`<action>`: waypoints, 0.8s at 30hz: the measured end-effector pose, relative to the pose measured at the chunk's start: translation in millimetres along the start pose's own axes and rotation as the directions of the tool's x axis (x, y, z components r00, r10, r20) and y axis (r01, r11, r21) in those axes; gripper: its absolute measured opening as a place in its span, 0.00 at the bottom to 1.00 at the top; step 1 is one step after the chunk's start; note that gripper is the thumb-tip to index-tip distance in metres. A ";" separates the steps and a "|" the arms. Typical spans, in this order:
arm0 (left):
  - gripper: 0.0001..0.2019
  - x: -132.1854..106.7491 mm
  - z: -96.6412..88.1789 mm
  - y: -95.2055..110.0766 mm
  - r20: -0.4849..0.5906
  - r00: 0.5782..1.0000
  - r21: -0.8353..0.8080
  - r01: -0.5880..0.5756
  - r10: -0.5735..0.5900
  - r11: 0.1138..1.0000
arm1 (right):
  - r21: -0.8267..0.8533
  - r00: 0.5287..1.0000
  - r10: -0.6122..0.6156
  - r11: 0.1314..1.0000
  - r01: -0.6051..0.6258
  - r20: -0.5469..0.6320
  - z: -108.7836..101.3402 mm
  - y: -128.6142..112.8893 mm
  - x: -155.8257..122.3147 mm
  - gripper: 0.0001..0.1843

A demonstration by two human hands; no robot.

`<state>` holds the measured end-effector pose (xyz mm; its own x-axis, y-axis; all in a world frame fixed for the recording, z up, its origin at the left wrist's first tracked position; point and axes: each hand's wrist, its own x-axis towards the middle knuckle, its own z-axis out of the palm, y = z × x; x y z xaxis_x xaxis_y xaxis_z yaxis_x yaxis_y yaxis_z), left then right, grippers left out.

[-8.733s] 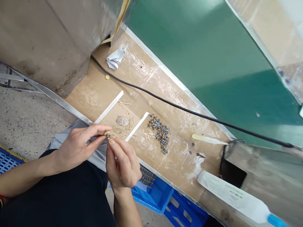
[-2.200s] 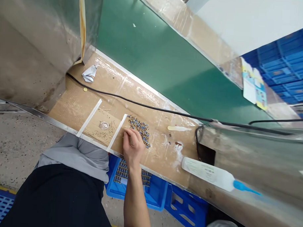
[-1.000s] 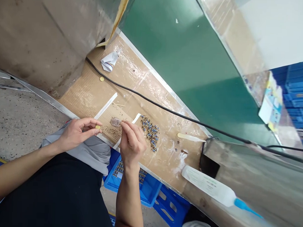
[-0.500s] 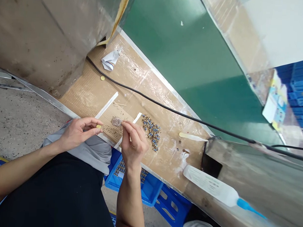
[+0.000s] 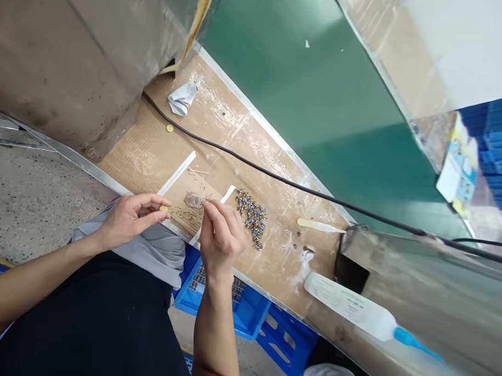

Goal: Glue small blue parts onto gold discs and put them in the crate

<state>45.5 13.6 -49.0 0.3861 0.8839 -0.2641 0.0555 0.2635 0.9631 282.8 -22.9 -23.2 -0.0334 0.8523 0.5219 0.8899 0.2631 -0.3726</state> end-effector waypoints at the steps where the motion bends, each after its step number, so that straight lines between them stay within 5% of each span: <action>1: 0.10 0.0 0.0 0.2 0.000 1.000 0.000 0.001 -0.001 1.000 | -0.007 1.000 -0.014 1.000 0.014 0.010 0.4 0.3 -0.7 0.14; 9: 0.10 -0.2 0.1 -0.9 0.001 1.000 -0.014 -0.002 0.002 1.000 | -0.046 0.995 0.012 0.999 -0.017 -0.104 1.8 3.3 -3.8 0.15; 24: 0.11 0.1 0.3 -2.0 0.001 1.000 -0.005 -0.002 0.002 1.000 | -0.038 0.991 0.108 0.993 -0.111 -0.082 3.5 0.9 -5.5 0.10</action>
<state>45.7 13.1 -51.0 0.3872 0.8841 -0.2617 0.0495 0.2634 0.9634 282.1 -25.7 -29.1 0.1001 0.8357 0.5400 0.9047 0.1495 -0.3990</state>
